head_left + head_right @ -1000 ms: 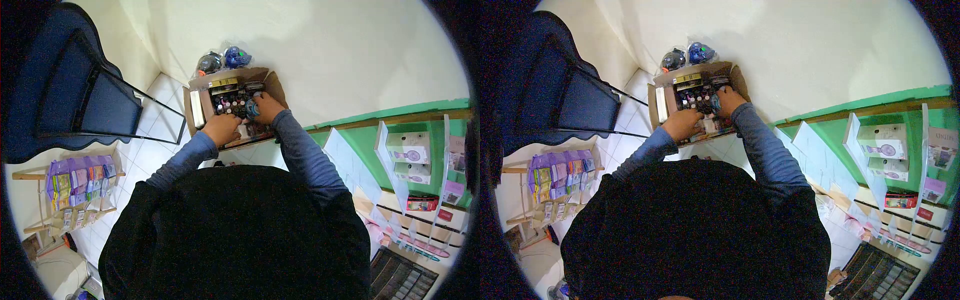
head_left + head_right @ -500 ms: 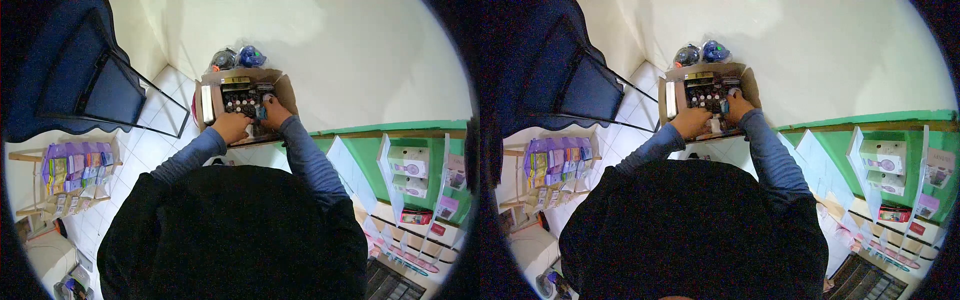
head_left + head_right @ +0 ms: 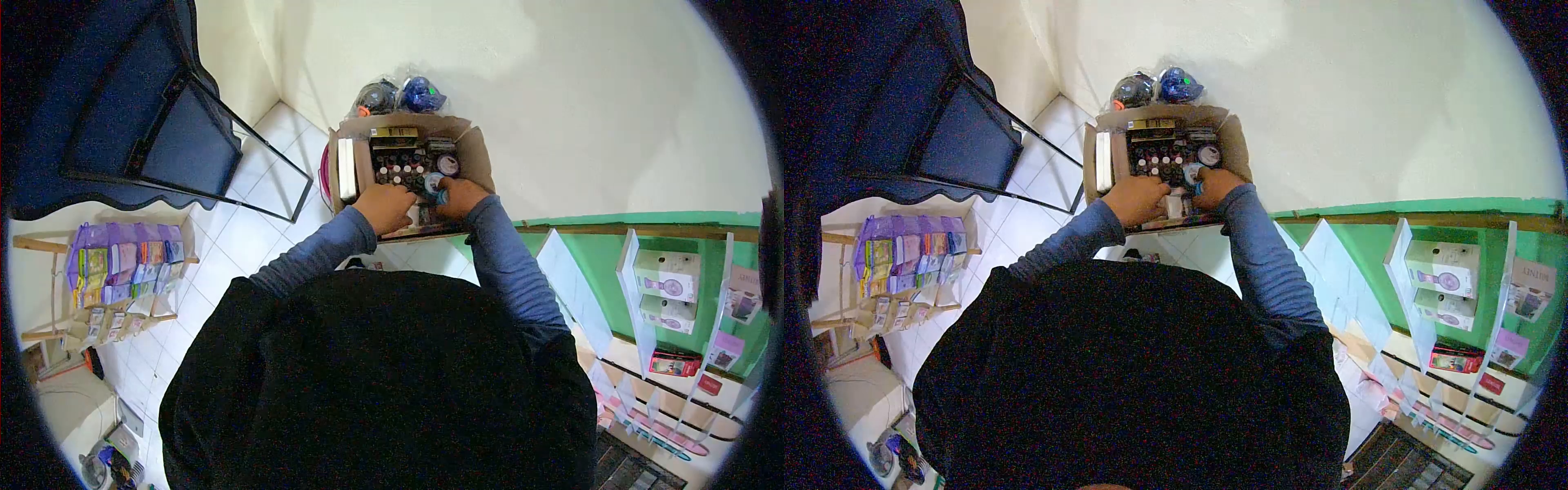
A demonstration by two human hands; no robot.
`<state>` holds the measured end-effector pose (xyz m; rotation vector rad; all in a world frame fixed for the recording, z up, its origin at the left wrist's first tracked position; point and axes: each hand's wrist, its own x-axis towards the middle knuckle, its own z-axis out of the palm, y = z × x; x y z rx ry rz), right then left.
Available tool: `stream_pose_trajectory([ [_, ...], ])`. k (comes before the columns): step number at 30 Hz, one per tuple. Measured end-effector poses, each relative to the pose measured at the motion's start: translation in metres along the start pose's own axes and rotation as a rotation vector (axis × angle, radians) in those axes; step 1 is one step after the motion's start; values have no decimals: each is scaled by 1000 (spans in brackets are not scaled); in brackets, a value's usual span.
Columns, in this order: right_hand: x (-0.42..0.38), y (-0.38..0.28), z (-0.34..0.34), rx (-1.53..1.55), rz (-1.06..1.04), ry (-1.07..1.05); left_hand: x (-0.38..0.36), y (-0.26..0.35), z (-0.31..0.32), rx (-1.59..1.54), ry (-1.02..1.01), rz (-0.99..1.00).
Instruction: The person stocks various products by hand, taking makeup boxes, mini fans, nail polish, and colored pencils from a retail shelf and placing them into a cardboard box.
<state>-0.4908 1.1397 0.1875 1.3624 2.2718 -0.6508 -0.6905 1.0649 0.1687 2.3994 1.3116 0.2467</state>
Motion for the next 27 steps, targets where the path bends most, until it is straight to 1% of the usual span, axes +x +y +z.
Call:
stream_pose_trajectory([
  [1, -1, 1, 0, 24, 8, -1, 0, 0, 0, 3, -4, 0],
  [4, 11, 11, 12, -29, -30, 46, 0, 3, -4, 6, -6, -5],
  [7, 3, 5, 6, -78, 15, 94, 0, 4, -3, 3, 3, -11],
  [10, -5, -11, -13, 55, 34, 251, -1, 4, -7, -4, -13, -1],
  [13, 15, -9, -11, -85, 64, 337, -1, 5, -8, -11, -34, -4],
  [16, 32, -4, -6, -244, 69, 344, -2, 6, -9, 1, -37, -12],
  [19, 37, -3, 1, -121, 103, 454, -3, 5, -8, 0, -26, -7],
  [22, 48, 11, 15, -162, 24, 499, -3, 4, -8, -13, -26, -1],
  [23, 45, 8, 13, -192, 34, 485, -3, 4, -8, -12, -45, -13],
  [25, 41, 2, 8, -97, 35, 428, -1, 2, -8, -30, -72, -3],
  [27, 27, -6, -7, -22, 43, 427, -1, -2, -2, -44, -31, 6],
])
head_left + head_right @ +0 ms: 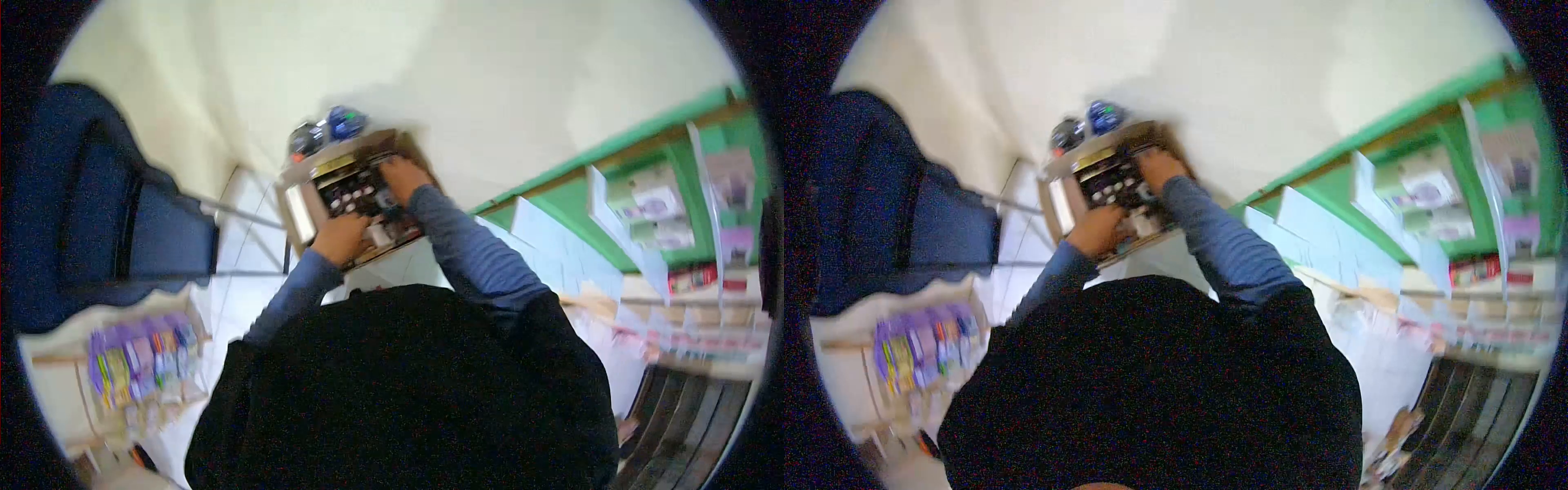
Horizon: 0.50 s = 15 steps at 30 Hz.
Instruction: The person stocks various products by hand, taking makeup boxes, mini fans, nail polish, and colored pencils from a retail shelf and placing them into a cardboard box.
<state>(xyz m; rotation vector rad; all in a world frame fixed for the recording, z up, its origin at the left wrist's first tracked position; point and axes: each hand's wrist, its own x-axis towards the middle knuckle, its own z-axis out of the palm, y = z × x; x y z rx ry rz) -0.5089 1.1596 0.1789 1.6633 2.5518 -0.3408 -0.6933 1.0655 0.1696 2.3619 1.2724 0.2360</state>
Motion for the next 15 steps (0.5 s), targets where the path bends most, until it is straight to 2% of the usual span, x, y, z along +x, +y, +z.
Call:
stream_pose_trajectory([
  [3, -20, -6, -22, 162, 16, 100, 2, 5, -10, -31, -57, -16],
  [6, -48, -2, -47, 259, -52, 268, 6, 3, -8, -63, -57, 20],
  [8, -72, 10, -63, 363, -101, 349, 3, 19, -24, -35, -94, -44],
  [9, -88, 14, -77, 416, -124, 379, 4, 13, -18, -71, -10, 62],
  [10, -106, 20, -91, 467, -148, 408, 4, 18, -25, -35, -39, 75],
  [13, -165, 42, -135, 554, -144, 530, 5, 35, -34, -82, -23, 84],
  [15, -204, 60, -156, 559, -57, 646, 1, 56, -48, -61, -28, 77],
])
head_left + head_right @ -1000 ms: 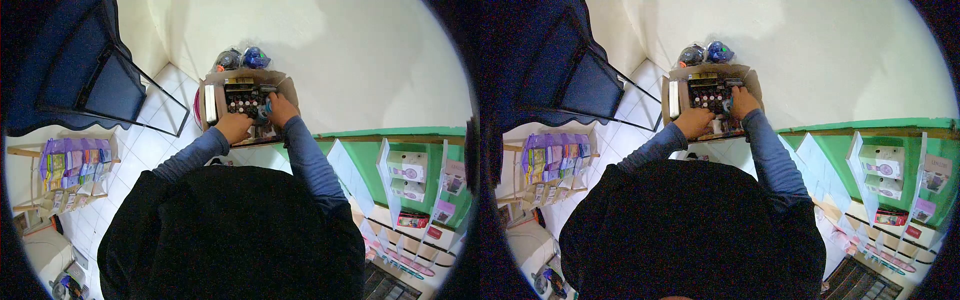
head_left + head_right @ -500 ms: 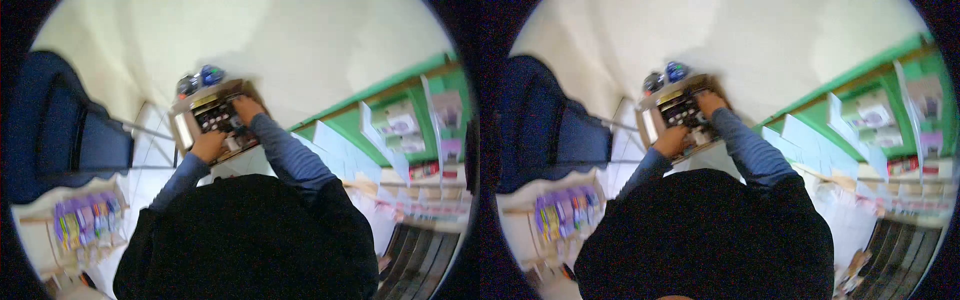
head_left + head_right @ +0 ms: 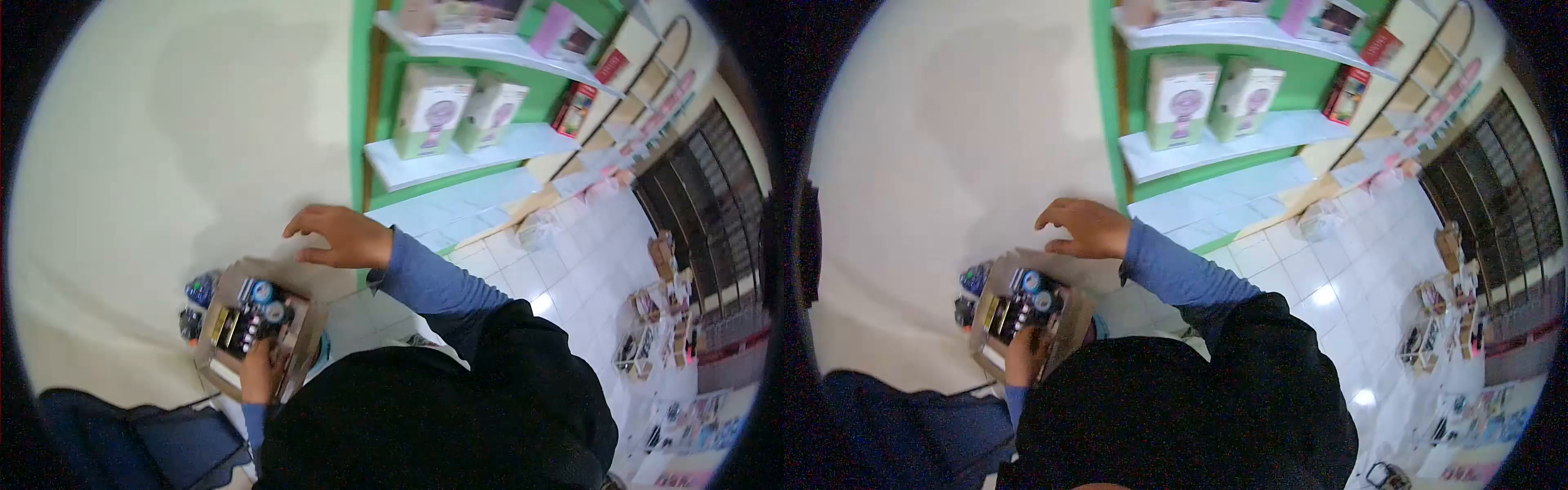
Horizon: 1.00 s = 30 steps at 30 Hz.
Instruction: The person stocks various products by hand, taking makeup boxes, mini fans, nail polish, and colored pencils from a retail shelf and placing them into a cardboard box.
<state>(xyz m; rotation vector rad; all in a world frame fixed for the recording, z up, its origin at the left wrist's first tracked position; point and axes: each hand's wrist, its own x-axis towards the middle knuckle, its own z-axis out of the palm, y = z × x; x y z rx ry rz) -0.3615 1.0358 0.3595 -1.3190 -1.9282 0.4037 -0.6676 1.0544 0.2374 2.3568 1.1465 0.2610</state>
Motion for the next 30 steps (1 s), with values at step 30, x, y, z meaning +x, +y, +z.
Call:
stream_pose_trajectory([
  [30, -273, 253, -431, -670, 667, 1294, 45, 247, 63, 55, 528, 175],
])
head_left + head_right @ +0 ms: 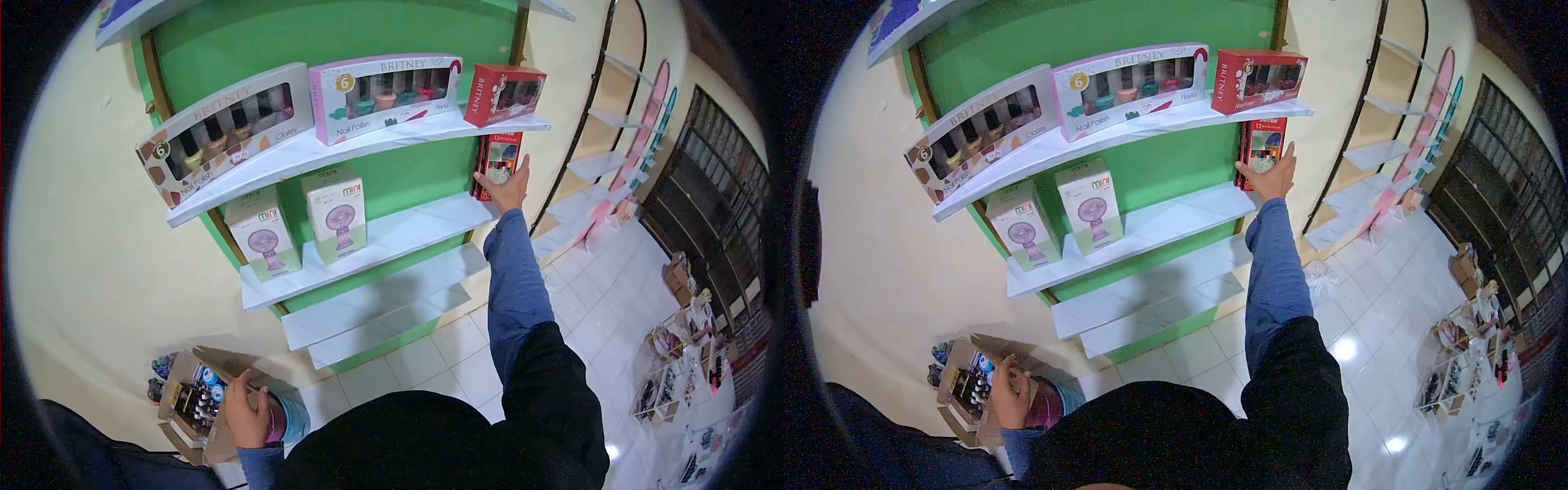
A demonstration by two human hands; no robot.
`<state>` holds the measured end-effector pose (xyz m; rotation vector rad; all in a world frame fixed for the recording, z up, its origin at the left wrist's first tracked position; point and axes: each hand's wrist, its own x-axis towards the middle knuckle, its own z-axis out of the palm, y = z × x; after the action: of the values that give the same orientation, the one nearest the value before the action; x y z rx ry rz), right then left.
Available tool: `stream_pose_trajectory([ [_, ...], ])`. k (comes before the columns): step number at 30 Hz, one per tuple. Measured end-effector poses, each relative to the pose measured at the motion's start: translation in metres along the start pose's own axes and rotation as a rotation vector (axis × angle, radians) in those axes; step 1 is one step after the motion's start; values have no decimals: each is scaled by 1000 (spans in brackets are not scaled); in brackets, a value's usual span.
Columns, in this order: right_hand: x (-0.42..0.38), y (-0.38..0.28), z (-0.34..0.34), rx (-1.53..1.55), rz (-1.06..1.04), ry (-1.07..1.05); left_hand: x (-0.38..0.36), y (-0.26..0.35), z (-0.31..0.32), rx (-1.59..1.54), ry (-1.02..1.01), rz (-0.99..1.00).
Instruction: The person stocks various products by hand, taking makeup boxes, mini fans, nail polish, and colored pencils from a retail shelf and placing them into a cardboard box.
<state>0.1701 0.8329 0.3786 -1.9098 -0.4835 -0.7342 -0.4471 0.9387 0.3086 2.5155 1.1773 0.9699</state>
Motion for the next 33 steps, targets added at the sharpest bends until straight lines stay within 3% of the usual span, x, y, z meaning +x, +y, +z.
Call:
stream_pose_trajectory([
  [8, 2, -1, 16, 126, -63, 10, -6, 21, -1, -7, -40, -71],
  [11, 0, -7, 17, 116, 37, -41, -6, 26, -1, 17, -17, -39],
  [17, -2, -3, 18, 151, 1, -24, -11, 27, 6, 4, -49, -69],
  [23, -8, 21, -14, 235, -102, -116, -13, 36, 1, -17, -68, -91],
  [27, -44, 26, -69, 297, -143, -335, -17, 30, 10, -91, -77, -102],
  [31, -103, -30, -128, 563, 89, -920, -17, 29, 16, -436, -181, -266],
  [33, -122, -52, -129, 509, 47, -1196, -16, 26, 26, -733, -259, -318],
])
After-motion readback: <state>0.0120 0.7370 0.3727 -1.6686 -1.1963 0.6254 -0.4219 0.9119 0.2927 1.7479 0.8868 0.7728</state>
